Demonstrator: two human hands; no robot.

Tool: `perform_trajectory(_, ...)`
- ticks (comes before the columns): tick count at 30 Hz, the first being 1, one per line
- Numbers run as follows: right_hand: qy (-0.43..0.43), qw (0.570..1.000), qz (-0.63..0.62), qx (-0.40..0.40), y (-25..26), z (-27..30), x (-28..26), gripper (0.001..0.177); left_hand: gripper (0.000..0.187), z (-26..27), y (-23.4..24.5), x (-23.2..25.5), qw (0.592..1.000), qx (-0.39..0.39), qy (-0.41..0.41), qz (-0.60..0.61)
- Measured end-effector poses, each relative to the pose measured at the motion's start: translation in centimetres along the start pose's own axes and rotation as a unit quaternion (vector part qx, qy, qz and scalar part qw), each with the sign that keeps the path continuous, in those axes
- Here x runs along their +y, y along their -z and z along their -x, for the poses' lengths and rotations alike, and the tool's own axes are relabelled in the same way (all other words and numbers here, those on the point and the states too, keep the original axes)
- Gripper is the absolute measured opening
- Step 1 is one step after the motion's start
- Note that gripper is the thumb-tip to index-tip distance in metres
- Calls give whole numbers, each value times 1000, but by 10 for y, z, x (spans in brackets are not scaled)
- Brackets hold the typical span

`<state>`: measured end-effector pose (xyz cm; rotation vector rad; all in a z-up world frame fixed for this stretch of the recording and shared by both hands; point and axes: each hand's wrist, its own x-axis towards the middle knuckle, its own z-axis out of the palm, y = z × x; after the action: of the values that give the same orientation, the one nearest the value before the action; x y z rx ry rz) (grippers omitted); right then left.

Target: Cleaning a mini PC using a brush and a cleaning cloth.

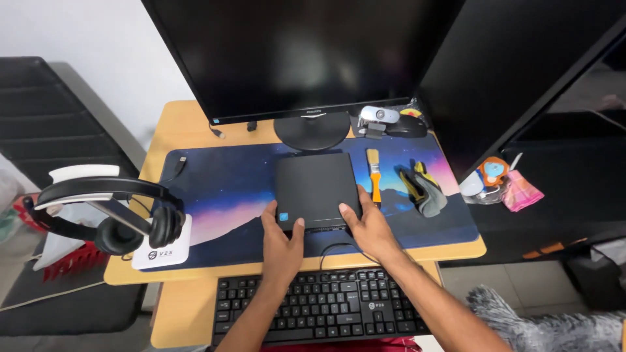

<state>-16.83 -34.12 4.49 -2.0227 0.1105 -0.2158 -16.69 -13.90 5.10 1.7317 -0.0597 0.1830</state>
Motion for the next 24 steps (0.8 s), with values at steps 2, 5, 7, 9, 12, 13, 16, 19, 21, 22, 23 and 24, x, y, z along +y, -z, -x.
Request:
perform_trajectory(2,-12,999,29,-9,5,0,-5,74,66,-4,4,1,1000,-11,0,-7)
perform_trajectory(5,-36,995,92,-29,21,1,-7,71,63,-16,18,-7,999,-29,-11,-28)
perform_trajectory(7,-46,991,124,-34,34,-4,-4,66,61,-37,29,-22,998,-37,-27,-44)
perform_trajectory(9,48,978,202,32,48,-9,7,47,58,-57,38,-48,986,-8,-101,-136)
perform_trajectory(12,115,945,297,79,53,-16,-15,49,43,-90,38,-48,984,-39,-104,-140)
perform_trajectory(13,115,944,298,79,53,-18,-16,49,43,-97,35,-45,984,-38,-103,-140)
perform_trajectory(16,67,933,350,55,52,-26,-8,56,37,-119,26,-40,996,-54,-72,-20)
perform_trajectory(19,57,925,372,46,52,-27,15,42,34,-132,19,-41,997,-1,-63,-54)
perform_trajectory(21,80,932,344,85,54,-20,18,36,31,-137,18,-42,995,12,-103,-7)
perform_trajectory(22,82,932,344,82,57,-14,15,36,31,-138,18,-44,995,16,-101,-7)
perform_trajectory(23,77,950,286,97,60,-8,12,33,30,-138,18,-46,994,26,-106,-34)
perform_trajectory(24,70,965,227,110,63,0,9,30,29,-137,18,-50,992,34,-107,-60)
